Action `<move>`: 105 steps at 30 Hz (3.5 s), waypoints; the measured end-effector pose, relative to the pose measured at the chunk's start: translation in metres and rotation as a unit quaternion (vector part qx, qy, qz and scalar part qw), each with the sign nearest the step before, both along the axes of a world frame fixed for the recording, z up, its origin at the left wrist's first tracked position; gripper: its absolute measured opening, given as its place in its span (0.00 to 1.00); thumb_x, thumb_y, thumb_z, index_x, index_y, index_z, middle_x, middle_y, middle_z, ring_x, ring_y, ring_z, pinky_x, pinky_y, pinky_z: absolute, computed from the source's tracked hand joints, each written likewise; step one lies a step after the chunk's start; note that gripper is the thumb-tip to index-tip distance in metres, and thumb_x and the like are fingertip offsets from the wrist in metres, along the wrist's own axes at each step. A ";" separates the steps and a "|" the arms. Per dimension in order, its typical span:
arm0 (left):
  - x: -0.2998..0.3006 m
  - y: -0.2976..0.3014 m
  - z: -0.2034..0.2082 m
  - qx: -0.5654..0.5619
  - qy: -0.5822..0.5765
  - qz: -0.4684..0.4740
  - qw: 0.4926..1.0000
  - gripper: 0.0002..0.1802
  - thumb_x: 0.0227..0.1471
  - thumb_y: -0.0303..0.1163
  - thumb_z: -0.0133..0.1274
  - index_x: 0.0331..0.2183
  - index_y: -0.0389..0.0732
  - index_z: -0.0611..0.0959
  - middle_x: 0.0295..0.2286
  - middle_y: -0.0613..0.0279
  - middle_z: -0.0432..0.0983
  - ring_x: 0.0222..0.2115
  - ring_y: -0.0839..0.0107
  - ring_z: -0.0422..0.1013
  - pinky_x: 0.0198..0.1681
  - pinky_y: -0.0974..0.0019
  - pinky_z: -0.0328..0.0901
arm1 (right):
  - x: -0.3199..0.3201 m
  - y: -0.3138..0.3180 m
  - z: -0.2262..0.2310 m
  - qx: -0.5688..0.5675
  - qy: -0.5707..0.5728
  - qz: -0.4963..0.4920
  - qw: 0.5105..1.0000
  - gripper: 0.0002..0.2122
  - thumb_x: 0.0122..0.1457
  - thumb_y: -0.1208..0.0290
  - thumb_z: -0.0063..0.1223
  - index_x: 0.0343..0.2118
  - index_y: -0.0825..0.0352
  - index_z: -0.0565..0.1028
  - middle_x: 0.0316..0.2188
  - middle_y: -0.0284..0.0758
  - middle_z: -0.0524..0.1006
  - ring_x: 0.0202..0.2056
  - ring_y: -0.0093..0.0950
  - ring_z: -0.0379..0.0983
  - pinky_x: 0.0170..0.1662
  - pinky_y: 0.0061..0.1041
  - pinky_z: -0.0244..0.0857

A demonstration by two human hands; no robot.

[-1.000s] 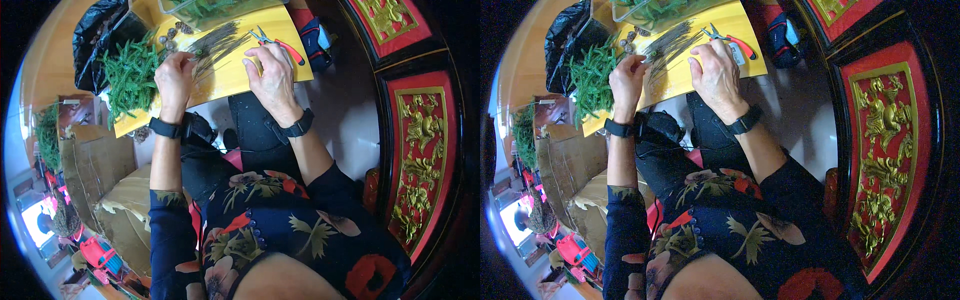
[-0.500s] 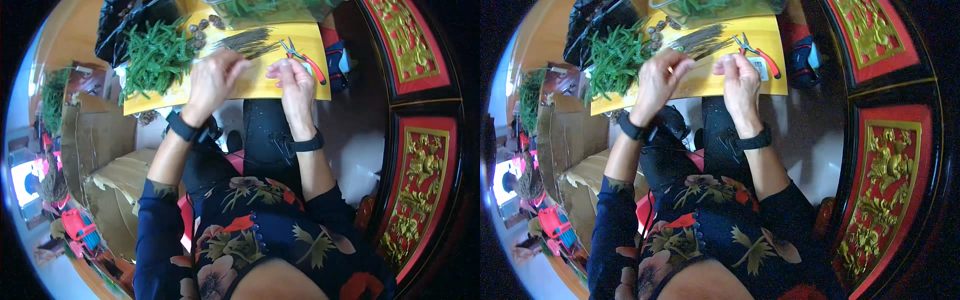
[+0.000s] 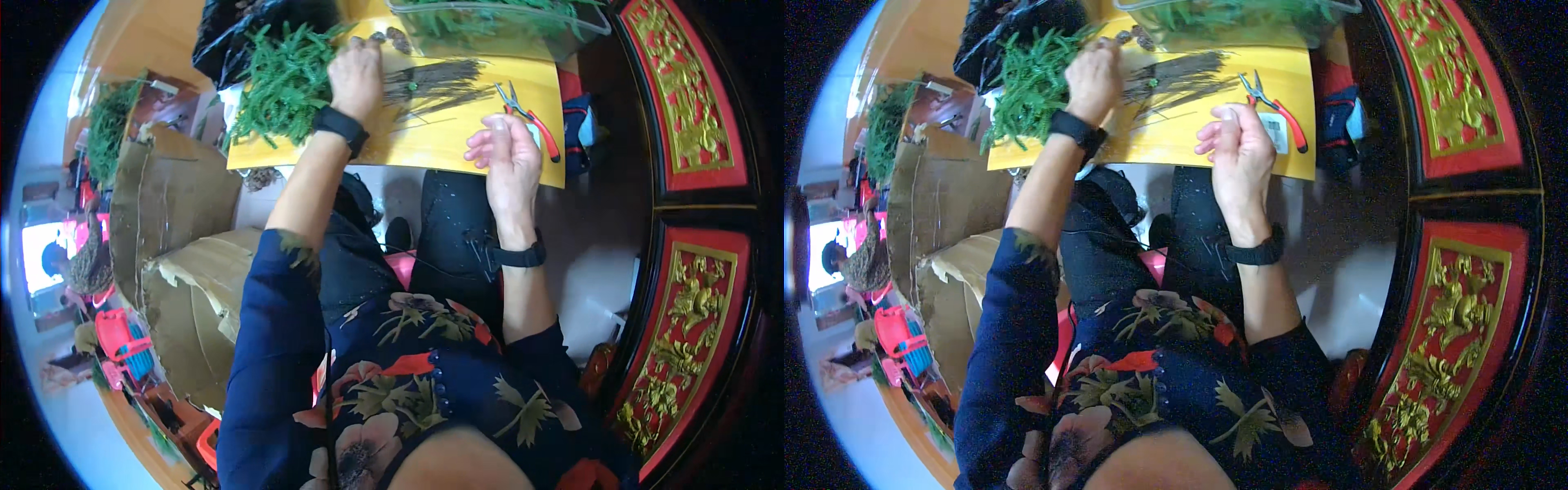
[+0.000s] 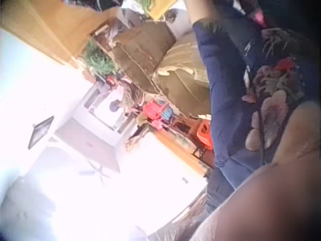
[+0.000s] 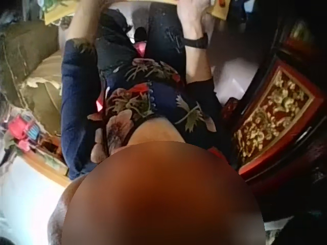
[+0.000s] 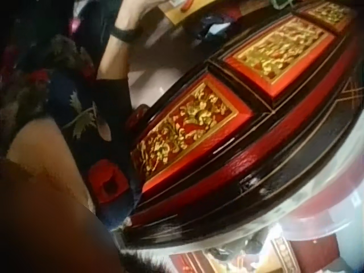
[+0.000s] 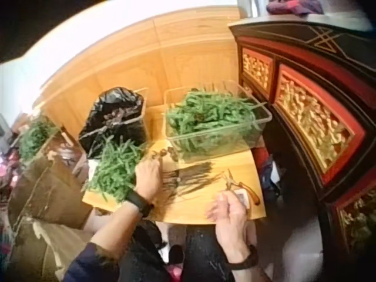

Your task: Trimming and assembling small decorative components onto green foliage sprigs at a workstation.

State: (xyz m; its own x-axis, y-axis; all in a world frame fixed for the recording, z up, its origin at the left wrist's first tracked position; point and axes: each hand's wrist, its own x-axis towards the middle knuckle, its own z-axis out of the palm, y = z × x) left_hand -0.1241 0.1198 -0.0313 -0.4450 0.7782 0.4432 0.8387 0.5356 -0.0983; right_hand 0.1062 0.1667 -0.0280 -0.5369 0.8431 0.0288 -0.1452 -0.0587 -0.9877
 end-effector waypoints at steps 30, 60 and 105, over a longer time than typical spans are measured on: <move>0.113 -0.081 0.033 0.408 -0.706 -0.075 0.574 0.18 0.45 0.19 0.55 0.42 0.32 0.74 0.32 0.61 0.75 0.33 0.74 0.72 0.36 0.75 0.68 | -0.008 -0.027 0.004 0.284 -0.022 0.067 0.956 0.05 0.55 0.78 0.50 0.34 0.68 0.73 0.20 0.33 0.74 0.21 0.20 0.70 0.25 0.18 0.64; 0.123 -0.085 0.027 0.401 -0.666 -0.045 0.627 0.17 0.43 0.17 0.57 0.39 0.32 0.78 0.33 0.60 0.75 0.32 0.76 0.71 0.37 0.75 0.68 | -0.011 -0.030 -0.004 0.359 -0.032 0.017 0.933 0.05 0.51 0.77 0.54 0.30 0.66 0.71 0.19 0.35 0.75 0.20 0.26 0.74 0.23 0.21 0.66; 0.104 -0.103 0.014 0.379 -0.899 -0.074 0.206 0.12 0.55 0.30 0.47 0.41 0.34 0.73 0.35 0.55 0.72 0.35 0.63 0.69 0.36 0.67 0.68 | -0.012 -0.027 -0.008 0.447 -0.007 0.008 0.894 0.02 0.51 0.77 0.52 0.28 0.65 0.72 0.20 0.34 0.75 0.21 0.31 0.74 0.25 0.24 0.66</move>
State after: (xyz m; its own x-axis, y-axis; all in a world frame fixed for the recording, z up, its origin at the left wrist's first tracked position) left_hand -0.0206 0.0166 -0.0168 -0.4171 0.8522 -0.3159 -0.8330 -0.2194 0.5079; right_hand 0.0942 0.1397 -0.0359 -0.5538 0.4783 0.6816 -0.1392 0.7539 -0.6421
